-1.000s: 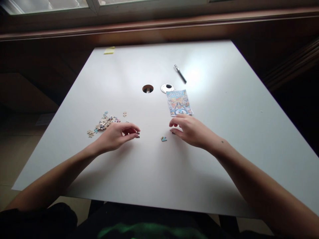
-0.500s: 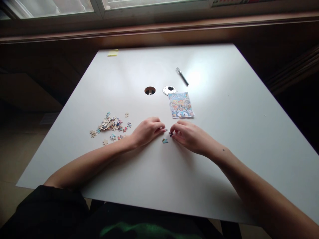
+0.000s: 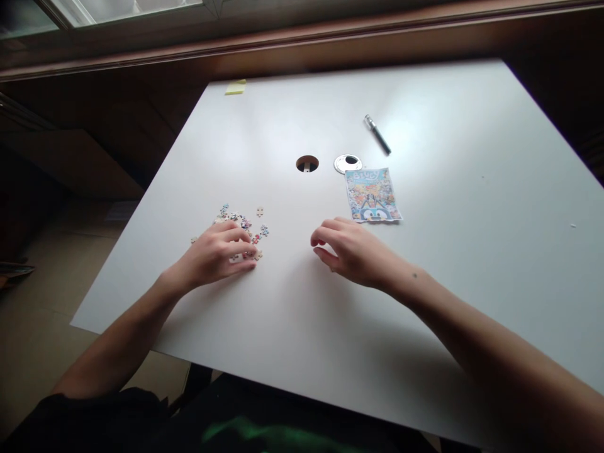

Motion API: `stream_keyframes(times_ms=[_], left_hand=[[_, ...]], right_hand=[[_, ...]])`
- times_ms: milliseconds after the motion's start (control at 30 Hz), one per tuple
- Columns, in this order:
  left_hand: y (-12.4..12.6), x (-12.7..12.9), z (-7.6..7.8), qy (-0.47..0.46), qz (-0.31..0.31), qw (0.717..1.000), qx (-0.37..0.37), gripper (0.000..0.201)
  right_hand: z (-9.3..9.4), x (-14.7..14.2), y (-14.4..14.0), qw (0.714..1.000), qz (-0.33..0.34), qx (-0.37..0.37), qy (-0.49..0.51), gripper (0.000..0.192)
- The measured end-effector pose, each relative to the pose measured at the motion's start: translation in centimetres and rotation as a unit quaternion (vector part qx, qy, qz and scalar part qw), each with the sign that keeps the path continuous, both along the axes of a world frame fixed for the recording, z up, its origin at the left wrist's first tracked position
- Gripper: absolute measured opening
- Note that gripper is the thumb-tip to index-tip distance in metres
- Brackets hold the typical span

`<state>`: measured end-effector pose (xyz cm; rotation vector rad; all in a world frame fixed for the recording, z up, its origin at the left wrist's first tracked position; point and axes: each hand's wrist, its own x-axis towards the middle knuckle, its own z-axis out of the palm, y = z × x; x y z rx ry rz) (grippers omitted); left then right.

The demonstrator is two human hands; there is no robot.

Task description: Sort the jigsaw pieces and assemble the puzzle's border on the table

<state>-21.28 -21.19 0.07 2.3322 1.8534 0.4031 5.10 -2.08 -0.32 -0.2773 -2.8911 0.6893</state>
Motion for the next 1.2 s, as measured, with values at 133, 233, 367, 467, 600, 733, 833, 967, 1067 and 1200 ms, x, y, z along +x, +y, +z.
stream_keyframes(times_ms=[133, 233, 367, 467, 600, 733, 833, 967, 1067, 1200], left_hand=[[0.2, 0.4, -0.7, 0.005, 0.003, 1.000, 0.031, 0.021], [0.0, -0.5, 0.0, -0.063, 0.019, 0.998, 0.006, 0.022], [-0.4, -1.3, 0.7, -0.089, -0.009, 0.993, -0.082, 0.024], [-1.1, -2.2, 1.2, -0.090, 0.016, 0.993, -0.077, 0.022], [-3.0, -4.2, 2.4, -0.061, 0.082, 0.993, -0.065, 0.015], [-4.7, -4.8, 2.4, -0.026, 0.096, 0.993, -0.059, 0.015], [-5.1, -4.4, 1.5, -0.016, 0.087, 0.994, -0.058, 0.014], [-5.0, -4.3, 0.8, -0.022, 0.072, 0.995, -0.067, 0.011], [-5.0, -4.4, 0.8, -0.042, 0.063, 0.995, -0.059, 0.011], [-5.0, -4.4, 0.9, -0.089, 0.078, 0.991, -0.065, 0.021]], right_hand=[[0.1, -2.9, -1.8, 0.999, 0.045, 0.013, -0.001, 0.011], [-0.1, -4.1, -2.8, 0.998, 0.067, 0.019, -0.007, 0.010], [-0.3, -5.3, -3.6, 0.996, 0.082, 0.023, -0.014, 0.010], [-0.6, -6.3, -4.1, 0.996, 0.088, 0.033, -0.011, 0.011], [-1.2, -7.5, -4.8, 0.996, 0.087, 0.032, 0.000, 0.011], [-1.7, -8.9, -5.9, 0.997, 0.065, 0.033, 0.011, 0.013], [-1.9, -10.1, -6.7, 0.998, 0.049, 0.041, 0.012, 0.016], [-1.8, -10.9, -7.3, 0.998, 0.047, 0.040, 0.008, 0.019], [-1.5, -10.6, -7.3, 0.998, 0.054, 0.043, 0.004, 0.020], [-1.1, -9.7, -6.9, 0.998, 0.057, 0.018, -0.003, 0.012]])
